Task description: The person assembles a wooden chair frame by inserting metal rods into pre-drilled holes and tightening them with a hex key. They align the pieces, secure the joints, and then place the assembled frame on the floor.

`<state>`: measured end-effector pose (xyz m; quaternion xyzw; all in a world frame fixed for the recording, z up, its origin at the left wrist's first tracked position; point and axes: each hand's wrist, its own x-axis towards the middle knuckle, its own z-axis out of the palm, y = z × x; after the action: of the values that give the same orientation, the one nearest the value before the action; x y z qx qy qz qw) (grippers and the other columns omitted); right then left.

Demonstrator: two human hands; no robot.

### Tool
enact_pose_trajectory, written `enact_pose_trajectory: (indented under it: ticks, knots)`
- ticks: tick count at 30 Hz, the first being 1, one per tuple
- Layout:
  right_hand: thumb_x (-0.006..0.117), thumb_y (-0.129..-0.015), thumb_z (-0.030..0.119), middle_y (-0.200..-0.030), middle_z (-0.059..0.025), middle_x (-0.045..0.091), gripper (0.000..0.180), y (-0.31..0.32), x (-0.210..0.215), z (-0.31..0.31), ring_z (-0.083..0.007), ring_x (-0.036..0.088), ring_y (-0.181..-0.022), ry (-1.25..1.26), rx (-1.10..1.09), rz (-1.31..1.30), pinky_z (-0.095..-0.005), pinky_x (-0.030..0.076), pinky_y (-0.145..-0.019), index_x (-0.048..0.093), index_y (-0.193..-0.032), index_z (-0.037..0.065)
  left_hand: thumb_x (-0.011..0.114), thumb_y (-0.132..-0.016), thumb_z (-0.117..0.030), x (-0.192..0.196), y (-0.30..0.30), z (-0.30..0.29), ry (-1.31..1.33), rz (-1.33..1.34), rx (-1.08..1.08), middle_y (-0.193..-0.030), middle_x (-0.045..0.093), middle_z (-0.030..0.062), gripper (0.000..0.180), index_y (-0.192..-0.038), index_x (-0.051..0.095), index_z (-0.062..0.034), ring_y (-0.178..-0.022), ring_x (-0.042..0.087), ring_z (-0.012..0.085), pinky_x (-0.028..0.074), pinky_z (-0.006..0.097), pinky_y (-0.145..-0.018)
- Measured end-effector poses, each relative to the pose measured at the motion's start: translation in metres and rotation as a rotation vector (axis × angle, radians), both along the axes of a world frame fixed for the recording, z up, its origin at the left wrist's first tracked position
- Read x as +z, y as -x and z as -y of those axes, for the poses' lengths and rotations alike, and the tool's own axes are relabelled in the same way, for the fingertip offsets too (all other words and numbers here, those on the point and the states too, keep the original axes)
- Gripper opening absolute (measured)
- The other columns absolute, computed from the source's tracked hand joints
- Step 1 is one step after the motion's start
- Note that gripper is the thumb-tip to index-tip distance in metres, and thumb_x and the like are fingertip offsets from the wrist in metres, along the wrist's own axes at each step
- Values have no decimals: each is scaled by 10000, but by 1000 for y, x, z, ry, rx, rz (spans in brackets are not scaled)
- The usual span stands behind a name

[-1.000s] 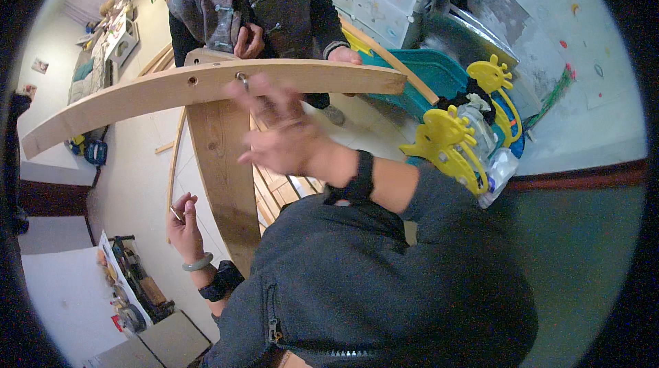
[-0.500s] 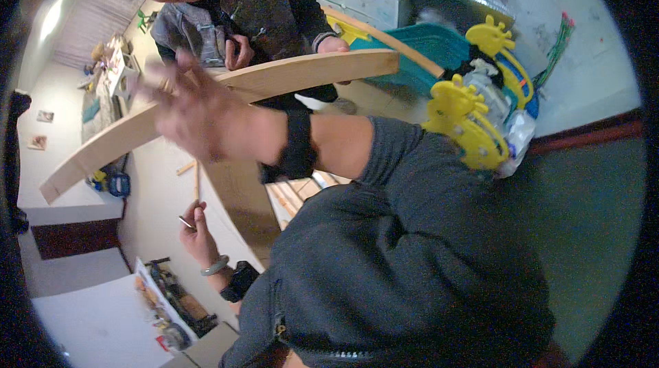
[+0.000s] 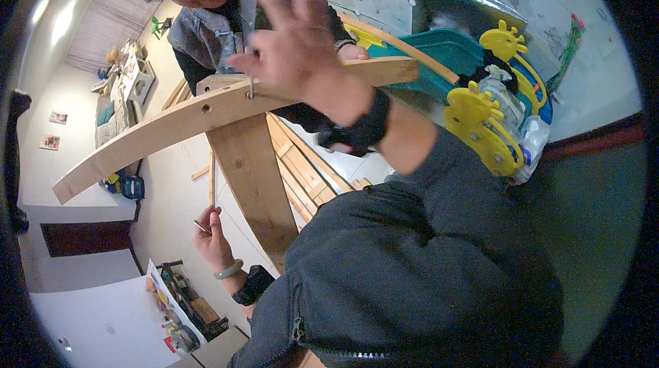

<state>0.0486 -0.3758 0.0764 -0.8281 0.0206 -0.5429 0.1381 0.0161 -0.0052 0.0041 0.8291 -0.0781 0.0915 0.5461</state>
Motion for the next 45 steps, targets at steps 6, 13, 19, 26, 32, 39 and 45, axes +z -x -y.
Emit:
enact_pose_trajectory:
  ticks: [6, 13, 19, 26, 32, 39, 45]
  knots:
    - [781, -680, 381, -1476, -68, 375, 255, 5, 5, -76, -331, 245, -1367, 83, 455, -34, -493, 180, -1096, 713, -695, 136, 616, -943, -144, 1, -4, 2, -5, 29, 2, -978, 687, 143, 249, -1104, 631, 46, -938, 644, 170, 509, 285, -849]
    - [740, -699, 477, -1530, -127, 299, 336, 63, -64, -21, -395, 217, -1370, 27, 308, -203, -520, 197, -1102, 724, -646, 145, 620, -942, -143, -5, 1, -10, -54, -3, 74, -987, 688, 157, 251, -1102, 630, 50, -933, 655, 171, 516, 277, -831]
    - [592, -845, 511, -1428, -167, 425, 383, 11, -26, 34, -374, 288, -1333, 76, 20, -60, -494, 195, -1089, 754, -819, 166, 623, -936, -133, -5, 0, -11, -53, 20, 63, -992, 693, 146, 237, -1093, 640, 43, -923, 659, 165, 516, 271, -821]
    - [726, -723, 386, -1484, -84, 370, 224, 3, -11, -85, -360, 245, -1356, 73, 469, -75, -521, 211, -1081, 697, -720, 163, 611, -937, -90, 15, -13, 11, -15, 132, 58, -964, 690, 124, 181, -1057, 650, 40, -885, 658, 152, 519, 269, -796]
    - [728, -708, 449, -1519, -119, 328, 282, 65, -62, -32, -421, 210, -1376, 15, 298, -304, -538, 129, -1116, 730, -705, 167, 601, -944, -90, 71, -19, 54, 72, 329, -44, -897, 670, 96, 167, -1036, 647, 41, -795, 624, 140, 509, 265, -737]
    - [595, -862, 430, -1292, -139, 542, 301, 17, -21, 14, -374, 373, -1267, 14, 36, -75, -514, 194, -1074, 733, -890, 164, 687, -869, -73, 106, -36, 136, -334, 391, -293, -877, 707, 62, 128, -985, 703, -22, -786, 648, 114, 490, 241, -682]
    - [630, -750, 271, -1406, -100, 436, 159, -9, -21, -69, -362, 321, -1300, -11, 375, 91, -525, 259, -1028, 699, -773, 129, 588, -951, -78, 67, -35, 124, -18, 359, -110, -937, 682, 99, 189, -1087, 641, 42, -839, 636, 125, 503, 239, -768]
